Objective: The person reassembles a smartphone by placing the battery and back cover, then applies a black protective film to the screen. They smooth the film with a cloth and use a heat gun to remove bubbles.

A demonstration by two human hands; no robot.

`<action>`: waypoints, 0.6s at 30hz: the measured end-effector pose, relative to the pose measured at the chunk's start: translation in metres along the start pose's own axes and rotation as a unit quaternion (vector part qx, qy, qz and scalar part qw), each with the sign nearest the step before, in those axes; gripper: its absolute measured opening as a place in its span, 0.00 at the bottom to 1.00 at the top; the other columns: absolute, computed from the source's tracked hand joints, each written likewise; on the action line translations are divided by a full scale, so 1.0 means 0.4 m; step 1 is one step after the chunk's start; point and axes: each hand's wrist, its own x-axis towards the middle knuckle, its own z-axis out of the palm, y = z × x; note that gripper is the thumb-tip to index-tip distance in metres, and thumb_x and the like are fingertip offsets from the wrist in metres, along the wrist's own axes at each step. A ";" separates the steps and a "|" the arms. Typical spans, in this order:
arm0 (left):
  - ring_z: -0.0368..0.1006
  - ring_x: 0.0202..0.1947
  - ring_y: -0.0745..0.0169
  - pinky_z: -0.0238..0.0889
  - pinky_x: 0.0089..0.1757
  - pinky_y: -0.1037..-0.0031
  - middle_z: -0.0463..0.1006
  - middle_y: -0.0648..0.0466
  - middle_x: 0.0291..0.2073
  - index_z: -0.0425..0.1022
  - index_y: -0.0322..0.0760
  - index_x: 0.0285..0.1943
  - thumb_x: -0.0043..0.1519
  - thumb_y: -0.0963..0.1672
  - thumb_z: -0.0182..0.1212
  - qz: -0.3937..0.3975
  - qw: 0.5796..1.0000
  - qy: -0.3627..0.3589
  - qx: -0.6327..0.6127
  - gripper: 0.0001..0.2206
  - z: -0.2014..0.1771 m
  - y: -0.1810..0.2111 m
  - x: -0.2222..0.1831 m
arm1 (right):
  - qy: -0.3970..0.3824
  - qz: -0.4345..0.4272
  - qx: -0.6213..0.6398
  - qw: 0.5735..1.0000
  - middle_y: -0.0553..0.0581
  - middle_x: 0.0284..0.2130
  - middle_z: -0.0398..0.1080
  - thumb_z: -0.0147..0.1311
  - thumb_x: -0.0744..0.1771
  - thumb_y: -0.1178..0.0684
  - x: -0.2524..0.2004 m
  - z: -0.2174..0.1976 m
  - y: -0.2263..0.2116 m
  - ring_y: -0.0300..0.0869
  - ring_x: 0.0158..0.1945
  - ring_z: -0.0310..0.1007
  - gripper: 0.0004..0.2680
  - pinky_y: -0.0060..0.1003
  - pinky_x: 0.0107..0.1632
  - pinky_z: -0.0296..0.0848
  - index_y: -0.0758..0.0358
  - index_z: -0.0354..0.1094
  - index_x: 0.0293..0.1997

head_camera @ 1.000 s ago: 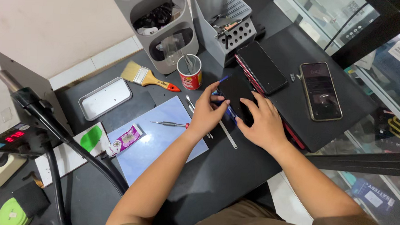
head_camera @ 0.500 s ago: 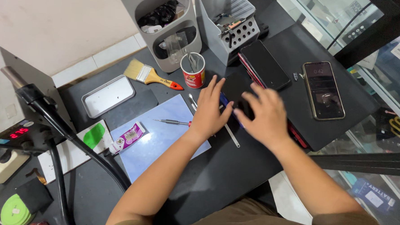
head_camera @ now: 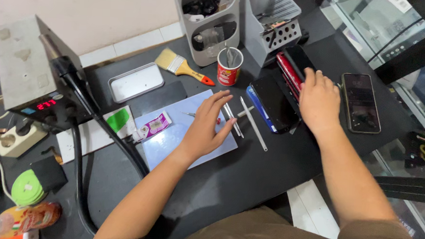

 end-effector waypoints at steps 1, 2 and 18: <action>0.66 0.65 0.43 0.58 0.62 0.60 0.67 0.43 0.67 0.65 0.31 0.69 0.63 0.43 0.65 0.003 1.000 0.003 0.005 0.25 -0.013 -0.003 -0.013 | 0.004 -0.003 -0.013 1.000 0.69 0.59 0.70 0.52 0.71 0.56 0.006 0.003 0.009 0.58 0.58 0.72 0.16 0.53 0.58 0.69 0.67 0.63 0.68; 0.66 0.64 0.44 0.58 0.62 0.60 0.67 0.43 0.66 0.65 0.31 0.69 0.63 0.43 0.65 0.006 1.000 0.006 0.009 0.25 -0.024 -0.005 -0.026 | 0.009 -0.005 -0.026 1.000 0.69 0.58 0.72 0.51 0.71 0.59 0.012 0.006 0.014 0.58 0.57 0.74 0.16 0.53 0.56 0.71 0.69 0.63 0.68; 0.75 0.58 0.55 0.67 0.54 0.66 0.75 0.47 0.58 0.68 0.35 0.67 0.64 0.42 0.63 -0.098 0.990 -0.015 -0.099 0.21 -0.040 -0.001 -0.065 | 0.168 0.002 0.153 0.974 0.70 0.50 0.74 0.52 0.72 0.63 -0.066 -0.143 -0.052 0.62 0.50 0.76 0.11 0.49 0.52 0.75 0.72 0.67 0.63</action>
